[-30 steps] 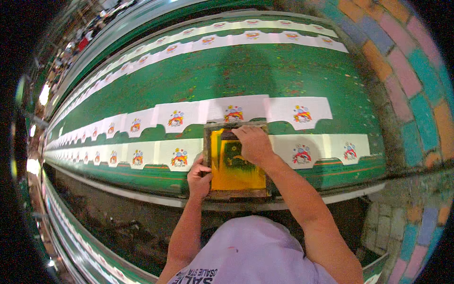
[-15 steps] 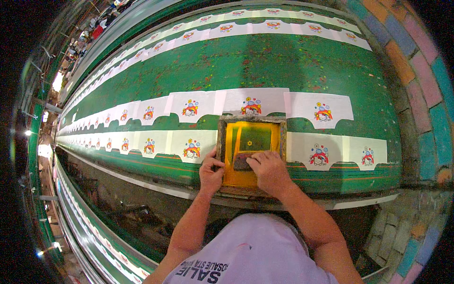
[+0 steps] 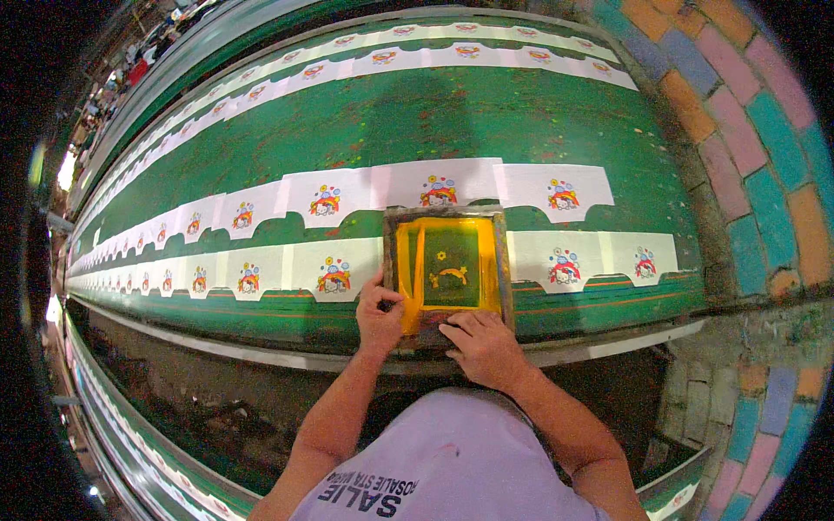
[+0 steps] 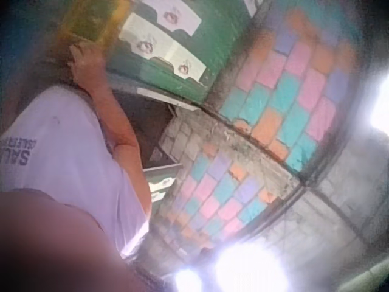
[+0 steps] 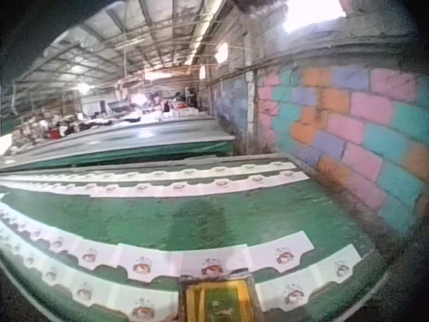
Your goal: The person uses a squeegee to press green ink through a yellow screen-printing frame onto a long white fabric strip with a cartoon pattern. The person repeatedly wipes the screen with a cloth and repositions the frame along the fabric to continue printing.
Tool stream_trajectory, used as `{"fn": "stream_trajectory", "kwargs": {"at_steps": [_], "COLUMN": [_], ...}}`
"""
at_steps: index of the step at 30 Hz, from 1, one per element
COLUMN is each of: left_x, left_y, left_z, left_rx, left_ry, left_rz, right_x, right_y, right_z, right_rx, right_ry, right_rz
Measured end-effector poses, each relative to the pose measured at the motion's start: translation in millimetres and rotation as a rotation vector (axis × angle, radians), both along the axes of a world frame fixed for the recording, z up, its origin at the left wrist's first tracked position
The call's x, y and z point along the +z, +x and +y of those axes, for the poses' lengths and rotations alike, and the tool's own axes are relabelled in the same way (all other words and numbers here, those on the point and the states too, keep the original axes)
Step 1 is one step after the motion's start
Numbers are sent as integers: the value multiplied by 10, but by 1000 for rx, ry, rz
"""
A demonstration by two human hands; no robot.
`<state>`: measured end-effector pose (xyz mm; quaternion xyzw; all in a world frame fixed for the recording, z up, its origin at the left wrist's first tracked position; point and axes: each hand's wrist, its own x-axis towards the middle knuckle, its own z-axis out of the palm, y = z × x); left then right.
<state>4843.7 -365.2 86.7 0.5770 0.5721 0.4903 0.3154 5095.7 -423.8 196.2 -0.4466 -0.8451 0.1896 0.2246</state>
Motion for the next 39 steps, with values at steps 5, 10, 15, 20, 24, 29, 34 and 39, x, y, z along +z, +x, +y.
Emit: {"fn": "stream_trajectory", "kwargs": {"at_steps": [5, 10, 15, 20, 24, 29, 34, 39], "left_x": [-37, 127, 345, 228, 80, -68, -131, -140], "left_y": [-40, 13, 424, 1174, 1825, 2364, 2482, 2427], "left_z": [47, 46, -24, -38, -76, -99, -79, -74], "left_rx": [0, 6, -42, -57, -59, -98, -133, -136], "left_ry": [44, 57, 95, 133, 139, 85, 68, 39], "left_rz": [40, 41, 1, -67, -65, -287, -368, -397], "right_x": [-31, -272, -424, -474, -471, -484, -380, -239], "right_y": [171, 446, 847, 1493, 2118, 2713, 3054, 3052], "right_z": [-181, -400, -504, -563, -638, -686, -670, -645], "right_rx": [-199, -541, -596, -613, -662, -618, -577, -429], "right_ry": [88, -12, -82, 27, 27, 40, 7, 34], "right_rz": [119, 399, 546, 563, 536, 537, 538, 497]}}
